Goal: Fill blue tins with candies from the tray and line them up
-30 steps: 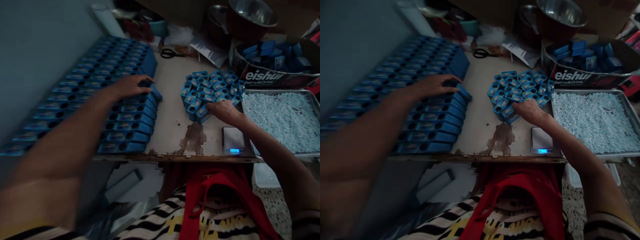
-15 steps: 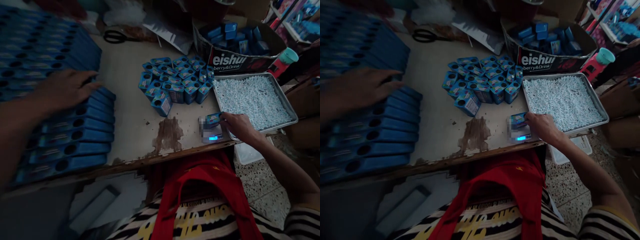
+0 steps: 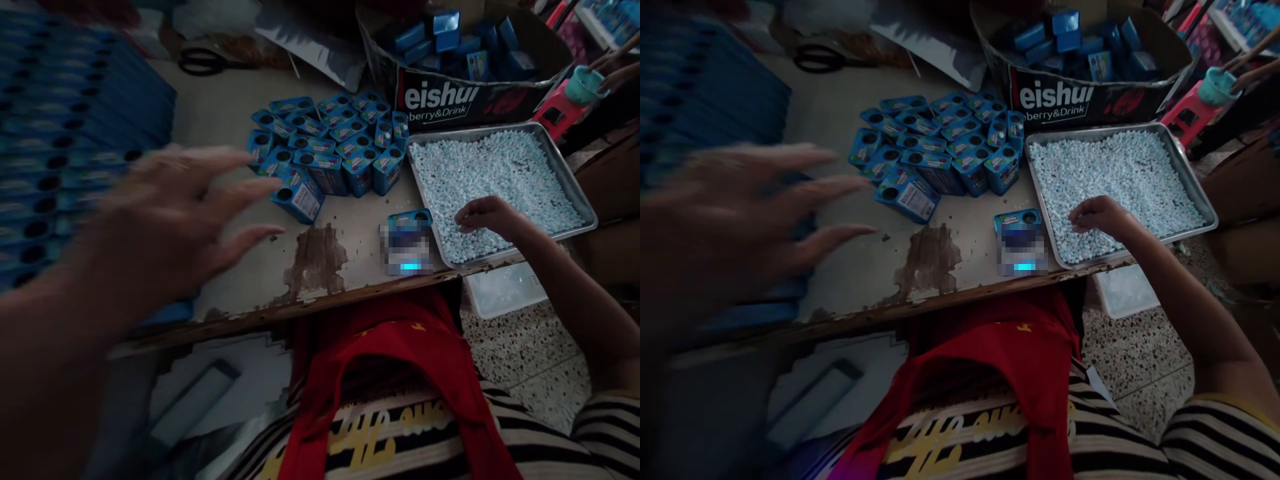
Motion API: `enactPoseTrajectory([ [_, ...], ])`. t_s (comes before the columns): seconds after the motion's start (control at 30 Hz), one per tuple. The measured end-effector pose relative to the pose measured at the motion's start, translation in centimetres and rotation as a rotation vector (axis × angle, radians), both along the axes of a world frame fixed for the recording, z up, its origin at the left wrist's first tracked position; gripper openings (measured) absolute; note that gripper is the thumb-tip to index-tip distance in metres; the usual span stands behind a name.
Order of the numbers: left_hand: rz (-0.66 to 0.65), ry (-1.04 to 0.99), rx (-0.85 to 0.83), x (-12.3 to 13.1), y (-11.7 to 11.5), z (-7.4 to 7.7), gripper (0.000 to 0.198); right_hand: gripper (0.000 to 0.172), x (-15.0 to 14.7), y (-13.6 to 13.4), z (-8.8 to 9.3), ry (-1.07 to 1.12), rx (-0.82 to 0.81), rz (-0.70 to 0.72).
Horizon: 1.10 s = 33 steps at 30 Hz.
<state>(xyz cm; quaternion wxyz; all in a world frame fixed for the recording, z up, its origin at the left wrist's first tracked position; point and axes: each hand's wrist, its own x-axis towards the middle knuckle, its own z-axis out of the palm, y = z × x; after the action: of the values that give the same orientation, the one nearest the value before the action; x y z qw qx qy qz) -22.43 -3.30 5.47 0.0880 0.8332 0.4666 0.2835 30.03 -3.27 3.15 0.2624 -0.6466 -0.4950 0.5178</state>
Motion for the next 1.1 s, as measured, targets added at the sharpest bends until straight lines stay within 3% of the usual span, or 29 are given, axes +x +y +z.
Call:
enactPoseTrajectory([
  [0.13, -0.189, 0.087, 0.016, 5.6, -0.6, -3.4, 0.047, 0.032, -0.7, 0.0, 0.4, -0.057, 0.087, 0.066],
  [0.27, -0.183, -0.139, -0.168, 10.5, -0.2, -6.4, 0.06, 0.019, -2.4, -0.1, 3.3, -0.265, 0.248, 0.244],
  [0.4, -0.119, -0.33, -0.323, 14.3, -0.8, -7.6, 0.081, 0.008, -5.4, -0.1, 6.9, -0.51, 0.37, 0.407],
  [0.53, -0.129, -0.383, -0.387, 15.0, -1.2, -7.9, 0.087, 0.012, -8.0, 0.4, 8.6, -0.648, 0.421, 0.5],
  [0.83, -0.127, -0.457, -0.442, 13.6, -0.4, -8.5, 0.079, 0.012, -10.1, 0.7, 9.2, -0.679, 0.412, 0.51],
  [0.97, -0.14, -0.488, -0.441, 15.7, -0.8, -8.8, 0.08, 0.013, -9.5, 0.4, 9.9, -0.756, 0.438, 0.483],
  [1.1, -0.146, -0.54, -0.469, 19.3, -1.1, -10.1, 0.066, 0.009, -6.3, 0.8, 8.1, -0.746, 0.426, 0.35],
])
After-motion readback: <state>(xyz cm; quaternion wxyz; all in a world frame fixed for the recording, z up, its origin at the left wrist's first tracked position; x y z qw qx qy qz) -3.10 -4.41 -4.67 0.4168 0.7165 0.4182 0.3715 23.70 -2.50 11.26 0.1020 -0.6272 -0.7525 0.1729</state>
